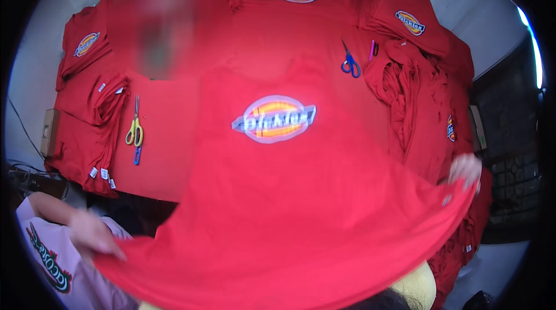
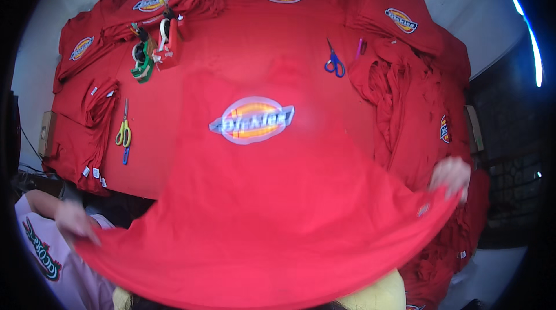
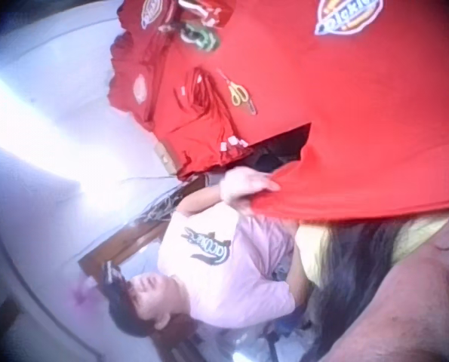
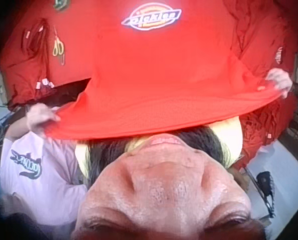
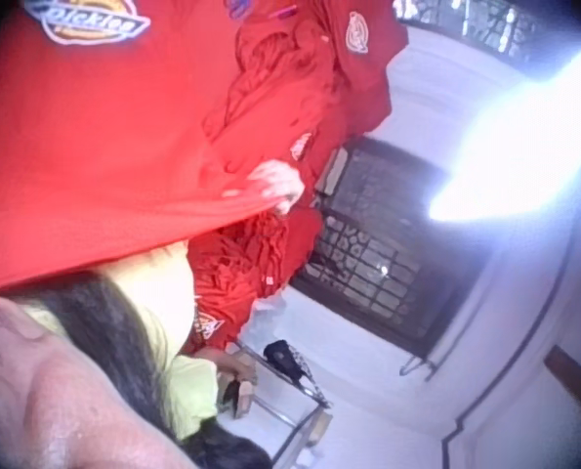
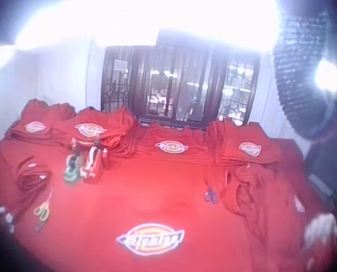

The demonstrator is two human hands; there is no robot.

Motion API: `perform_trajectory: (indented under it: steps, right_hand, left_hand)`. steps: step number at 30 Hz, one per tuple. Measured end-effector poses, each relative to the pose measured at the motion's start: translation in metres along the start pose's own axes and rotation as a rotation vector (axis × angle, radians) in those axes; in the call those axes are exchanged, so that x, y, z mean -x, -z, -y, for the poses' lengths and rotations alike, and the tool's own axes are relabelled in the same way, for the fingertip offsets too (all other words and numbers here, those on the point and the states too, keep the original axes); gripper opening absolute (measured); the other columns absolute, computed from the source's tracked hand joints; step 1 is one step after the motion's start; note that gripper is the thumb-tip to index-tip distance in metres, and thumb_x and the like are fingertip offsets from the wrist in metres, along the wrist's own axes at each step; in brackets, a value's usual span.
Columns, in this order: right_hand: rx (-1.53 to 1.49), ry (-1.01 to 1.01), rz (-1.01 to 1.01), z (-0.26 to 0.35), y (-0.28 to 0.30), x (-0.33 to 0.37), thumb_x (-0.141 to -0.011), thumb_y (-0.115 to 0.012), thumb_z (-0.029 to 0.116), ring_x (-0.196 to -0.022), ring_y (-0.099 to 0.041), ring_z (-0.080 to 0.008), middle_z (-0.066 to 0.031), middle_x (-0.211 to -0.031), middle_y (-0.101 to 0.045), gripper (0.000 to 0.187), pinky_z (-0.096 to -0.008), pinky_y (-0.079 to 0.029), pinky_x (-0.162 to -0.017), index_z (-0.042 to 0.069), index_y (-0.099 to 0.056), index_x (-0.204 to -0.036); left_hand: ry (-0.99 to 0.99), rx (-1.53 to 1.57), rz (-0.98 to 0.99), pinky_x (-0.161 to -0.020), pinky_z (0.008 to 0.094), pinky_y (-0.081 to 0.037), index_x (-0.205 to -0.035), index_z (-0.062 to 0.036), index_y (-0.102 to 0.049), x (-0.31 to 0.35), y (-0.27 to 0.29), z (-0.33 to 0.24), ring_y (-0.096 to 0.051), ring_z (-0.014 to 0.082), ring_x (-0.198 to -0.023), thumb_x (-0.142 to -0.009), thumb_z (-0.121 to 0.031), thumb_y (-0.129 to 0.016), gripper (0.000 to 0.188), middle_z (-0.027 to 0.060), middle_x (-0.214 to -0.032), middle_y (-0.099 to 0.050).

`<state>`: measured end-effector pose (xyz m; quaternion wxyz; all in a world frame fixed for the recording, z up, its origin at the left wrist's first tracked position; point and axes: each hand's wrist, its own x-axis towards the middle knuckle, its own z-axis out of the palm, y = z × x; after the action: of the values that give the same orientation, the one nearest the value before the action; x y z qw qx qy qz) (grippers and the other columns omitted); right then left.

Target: The person processes several red t-shirts by using shears to trim loose threads, folding the garments on a table, and placing them into a cardboard box.

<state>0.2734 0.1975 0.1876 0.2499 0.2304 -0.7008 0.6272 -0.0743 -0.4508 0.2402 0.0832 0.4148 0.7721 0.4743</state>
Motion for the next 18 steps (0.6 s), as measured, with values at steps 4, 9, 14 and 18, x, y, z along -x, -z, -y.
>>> perform_trajectory:
  steps: [4, 9, 14, 18]
  right_hand:
    - [0.517, -0.338, -0.423, -0.113, 0.018, -0.169, -0.090, -0.058, 0.024, -0.110, -0.054, -0.0302, -0.0214, -0.127, -0.047, 0.049, -0.0406, -0.043, -0.093, 0.004, -0.041, -0.131]
    - [1.021, -0.525, -0.101, -0.213, -0.081, -0.157, -0.092, -0.055, 0.039, -0.134, -0.037, -0.0288, -0.0204, -0.144, -0.038, 0.061, -0.0416, -0.026, -0.112, 0.003, -0.039, -0.139]
    - [1.250, -0.850, 0.276, -0.239, -0.161, -0.021, -0.093, -0.052, 0.033, -0.141, -0.016, -0.0372, -0.0150, -0.151, -0.024, 0.046, -0.0618, -0.014, -0.109, 0.016, -0.047, -0.135]
    - [1.235, -0.656, -0.098, -0.228, -0.158, 0.052, -0.089, -0.052, 0.009, -0.133, -0.031, -0.0356, -0.0168, -0.146, -0.032, 0.042, -0.0468, -0.028, -0.108, 0.014, -0.052, -0.131]
  left_hand:
    - [-0.110, -0.017, -0.359, -0.109, 0.0358, -0.033, -0.138, 0.0063, -0.032, -0.209, -0.027, 0.063, -0.040, 0.0335, -0.130, -0.090, -0.028, -0.061, 0.066, 0.0228, -0.142, -0.038]
    - [0.086, -0.670, 0.041, -0.106, 0.0498, -0.023, -0.142, -0.0091, -0.036, -0.219, -0.151, 0.088, -0.031, 0.0308, -0.127, -0.087, -0.048, -0.053, 0.069, 0.0120, -0.136, -0.037]
    - [0.358, -1.015, 0.261, -0.112, 0.0591, -0.011, -0.147, -0.0207, -0.030, -0.128, -0.210, 0.187, -0.011, 0.0302, -0.144, -0.086, -0.060, -0.050, 0.075, 0.0080, -0.155, -0.017]
    - [0.444, -0.852, 0.215, -0.112, 0.0559, -0.016, -0.145, -0.0198, -0.032, -0.094, -0.189, 0.220, -0.020, 0.0316, -0.141, -0.087, -0.049, -0.055, 0.069, 0.0097, -0.152, -0.026]
